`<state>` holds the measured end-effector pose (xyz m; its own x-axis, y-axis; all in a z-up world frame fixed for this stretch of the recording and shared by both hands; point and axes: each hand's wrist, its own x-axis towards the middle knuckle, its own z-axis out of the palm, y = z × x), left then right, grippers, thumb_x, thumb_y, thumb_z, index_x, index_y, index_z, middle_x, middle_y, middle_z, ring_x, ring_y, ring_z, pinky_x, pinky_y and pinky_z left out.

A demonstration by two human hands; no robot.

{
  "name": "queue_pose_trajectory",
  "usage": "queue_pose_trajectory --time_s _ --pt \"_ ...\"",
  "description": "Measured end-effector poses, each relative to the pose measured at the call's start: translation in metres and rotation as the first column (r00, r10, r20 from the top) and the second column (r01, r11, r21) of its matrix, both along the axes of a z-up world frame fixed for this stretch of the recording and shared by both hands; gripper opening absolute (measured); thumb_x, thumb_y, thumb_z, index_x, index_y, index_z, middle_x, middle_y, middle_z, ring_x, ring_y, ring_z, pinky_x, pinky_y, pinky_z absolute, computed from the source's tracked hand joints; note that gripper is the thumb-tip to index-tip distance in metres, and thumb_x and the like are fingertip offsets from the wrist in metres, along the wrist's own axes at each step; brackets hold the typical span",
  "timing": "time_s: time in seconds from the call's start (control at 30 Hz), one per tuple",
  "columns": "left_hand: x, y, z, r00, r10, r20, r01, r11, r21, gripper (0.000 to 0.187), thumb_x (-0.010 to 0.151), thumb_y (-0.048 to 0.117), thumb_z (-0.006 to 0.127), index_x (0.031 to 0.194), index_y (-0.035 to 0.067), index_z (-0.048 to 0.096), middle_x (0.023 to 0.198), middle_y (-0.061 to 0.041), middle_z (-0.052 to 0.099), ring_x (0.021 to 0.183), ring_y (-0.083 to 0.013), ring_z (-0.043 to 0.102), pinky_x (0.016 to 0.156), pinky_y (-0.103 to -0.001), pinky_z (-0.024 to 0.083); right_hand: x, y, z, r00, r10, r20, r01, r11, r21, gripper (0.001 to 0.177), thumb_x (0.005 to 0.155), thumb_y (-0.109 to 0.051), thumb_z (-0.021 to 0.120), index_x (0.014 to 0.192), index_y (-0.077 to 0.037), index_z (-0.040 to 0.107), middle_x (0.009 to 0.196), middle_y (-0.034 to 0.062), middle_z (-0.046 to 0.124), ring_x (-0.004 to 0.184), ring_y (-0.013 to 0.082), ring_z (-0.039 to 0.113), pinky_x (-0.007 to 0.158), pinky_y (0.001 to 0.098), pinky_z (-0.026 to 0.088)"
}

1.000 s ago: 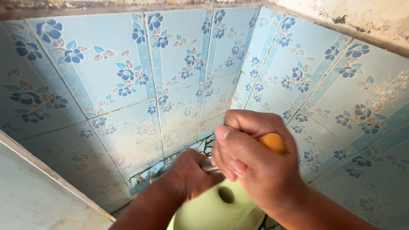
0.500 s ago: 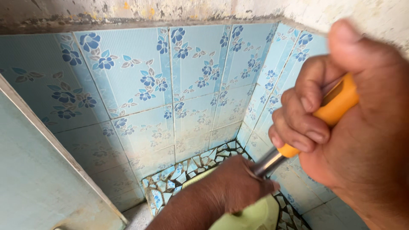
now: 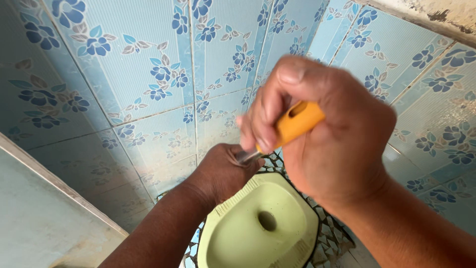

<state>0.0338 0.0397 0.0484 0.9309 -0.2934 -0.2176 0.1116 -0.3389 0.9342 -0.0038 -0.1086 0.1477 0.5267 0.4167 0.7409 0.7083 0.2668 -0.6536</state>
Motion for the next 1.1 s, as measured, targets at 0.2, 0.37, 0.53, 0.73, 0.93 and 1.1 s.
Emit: queue_pose_trajectory --time_s 0.2,0.37,0.53,0.73,0.93,1.1 --pt "0.013 0.001 0.009 0.999 -0.023 -0.025 0.024 0.999 0.022 0.03 0.09 0.033 0.071 0.085 0.003 0.071 0.069 -0.008 0.068 0.064 -0.0152 0.06 0.07 -0.037 0.055 0.012 0.016 0.015 0.971 -0.22 -0.092 0.217 0.975 -0.038 0.026 0.102 -0.006 0.038 0.085 0.0 0.056 0.081 0.0125 0.064 0.044 0.0103 0.045 0.043 0.0333 0.051" --pt "0.0 -0.008 0.01 0.999 0.009 -0.045 -0.007 0.999 0.046 0.037 0.087 0.038 0.074 0.08 0.002 0.074 0.071 -0.01 0.073 0.067 -0.0156 0.066 0.071 -0.036 0.056 0.008 0.005 0.009 0.978 -0.208 -0.007 0.206 0.973 -0.108 0.037 0.105 -0.011 0.033 0.078 0.0 0.056 0.054 0.002 0.043 0.04 0.0069 0.037 0.038 0.0265 0.041" --pt "-0.019 -0.02 0.008 1.0 0.006 -0.017 -0.004 0.995 0.103 0.038 0.078 0.039 0.081 0.084 0.002 0.078 0.076 -0.009 0.078 0.076 -0.0156 0.076 0.073 -0.035 0.058 -0.014 -0.008 -0.001 0.995 -0.075 -0.059 0.07 0.994 -0.089 0.035 0.111 -0.005 0.034 0.084 0.004 0.055 0.058 0.005 0.044 0.045 0.0066 0.039 0.041 0.0246 0.041" --pt "-0.039 -0.042 0.012 0.991 -0.106 -0.077 0.117 0.981 0.157 0.034 0.077 0.035 0.077 0.092 0.005 0.076 0.079 -0.012 0.077 0.075 -0.0232 0.077 0.074 -0.036 0.059 -0.028 -0.025 0.013 0.967 -0.155 0.203 0.186 0.972 -0.143 0.03 0.104 -0.007 0.04 0.081 0.009 0.052 0.064 0.0114 0.054 0.042 0.0086 0.041 0.038 0.0256 0.047" --pt "-0.071 -0.079 0.029 0.979 -0.171 -0.108 0.184 0.975 0.126 0.046 0.083 0.041 0.077 0.095 -0.003 0.073 0.08 -0.015 0.073 0.073 -0.0223 0.071 0.074 -0.036 0.058 -0.046 -0.059 0.047 0.942 -0.139 -0.305 0.11 0.988 -0.109 0.039 0.106 -0.015 0.044 0.076 0.003 0.062 0.048 0.0007 0.039 0.039 0.0123 0.039 0.043 0.0341 0.046" --pt "-0.074 -0.083 0.042 0.973 -0.161 -0.168 0.173 0.984 0.054 0.042 0.086 0.037 0.073 0.095 -0.004 0.072 0.077 -0.015 0.071 0.07 -0.0214 0.069 0.072 -0.037 0.059 -0.056 -0.06 0.06 0.933 -0.206 -0.294 0.174 0.976 -0.13 0.035 0.105 -0.022 0.047 0.082 -0.002 0.063 0.049 -0.002 0.038 0.039 0.0108 0.04 0.049 0.0344 0.049"
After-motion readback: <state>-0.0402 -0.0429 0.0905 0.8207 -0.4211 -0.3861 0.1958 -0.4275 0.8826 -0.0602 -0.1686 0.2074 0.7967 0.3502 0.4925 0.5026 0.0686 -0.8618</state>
